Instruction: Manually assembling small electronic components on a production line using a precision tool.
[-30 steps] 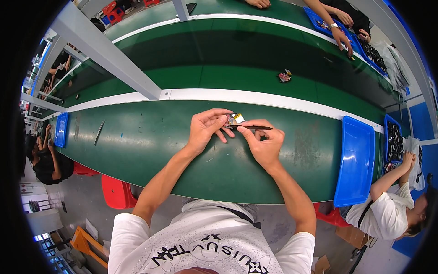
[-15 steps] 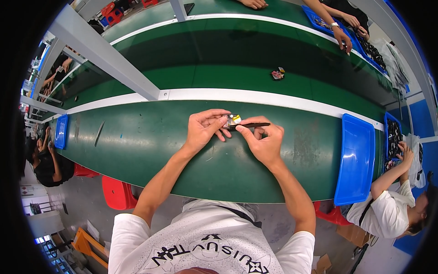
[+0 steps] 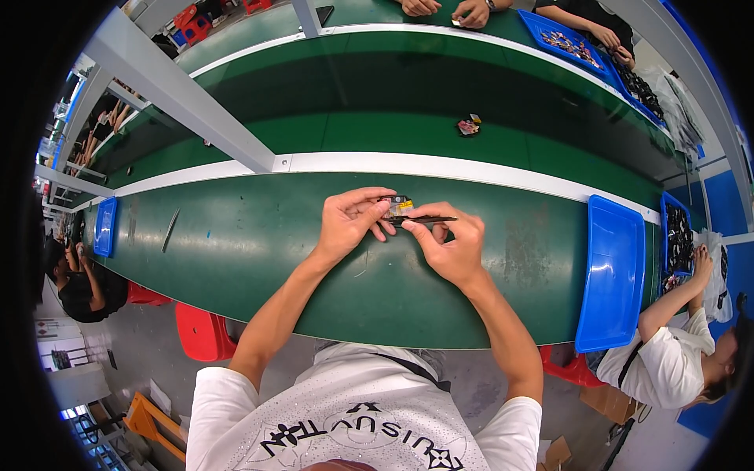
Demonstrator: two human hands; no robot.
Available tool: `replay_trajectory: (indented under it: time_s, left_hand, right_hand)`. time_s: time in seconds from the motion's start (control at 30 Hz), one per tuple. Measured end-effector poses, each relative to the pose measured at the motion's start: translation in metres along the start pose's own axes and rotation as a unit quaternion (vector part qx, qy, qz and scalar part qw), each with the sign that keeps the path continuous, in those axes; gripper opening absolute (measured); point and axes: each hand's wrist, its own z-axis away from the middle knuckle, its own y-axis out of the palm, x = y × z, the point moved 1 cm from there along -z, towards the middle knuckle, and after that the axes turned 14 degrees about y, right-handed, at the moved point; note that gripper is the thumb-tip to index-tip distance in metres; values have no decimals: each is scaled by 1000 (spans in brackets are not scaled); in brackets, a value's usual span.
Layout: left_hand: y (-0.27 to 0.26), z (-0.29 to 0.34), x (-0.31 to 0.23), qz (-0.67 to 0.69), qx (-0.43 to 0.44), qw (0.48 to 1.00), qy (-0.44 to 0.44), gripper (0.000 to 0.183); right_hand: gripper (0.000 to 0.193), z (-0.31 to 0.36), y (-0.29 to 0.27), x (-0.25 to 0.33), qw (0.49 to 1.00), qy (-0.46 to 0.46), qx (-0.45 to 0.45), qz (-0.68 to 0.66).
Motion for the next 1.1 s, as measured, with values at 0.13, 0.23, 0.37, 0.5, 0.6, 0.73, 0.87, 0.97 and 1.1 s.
replay_trajectory:
  time_s: [0.13, 0.23, 0.37, 0.5, 0.6, 0.73, 0.87, 0.97, 1.1]
  left_hand:
    - [1, 1, 0, -9, 5, 1000, -2, 27]
    - [1, 1, 1, -10, 8, 1000, 0, 27]
    - [1, 0, 2, 2, 4, 1000, -14, 28]
    - [-2, -1, 4, 6, 7, 999, -40, 29]
    - [1, 0, 2, -6, 16, 999, -51, 31]
    - [4, -1, 2, -16, 19, 998, -63, 31]
    - [5, 0, 2, -15, 10, 998, -57, 28]
    - [4, 0, 4, -16, 13, 998, -57, 27]
    - [3, -1, 4, -19, 8, 998, -55, 24]
  right_hand:
    - [13, 1, 2, -3, 1000, 8, 0, -7]
    - [13, 1, 1, -4, 1000, 7, 0, -2]
    - [13, 1, 1, -3, 1000, -24, 5, 13]
    - [15, 0, 4, 2, 991, -122, 6, 47]
    - [15, 0, 3, 7, 986, -153, 13, 71]
    - [15, 3, 4, 2, 982, -174, 2, 78]
    - [19, 6, 8, 3, 978, -181, -5, 100]
    - [19, 6, 9, 2, 977, -185, -4, 107]
    - [19, 6, 9, 3, 976, -187, -4, 109]
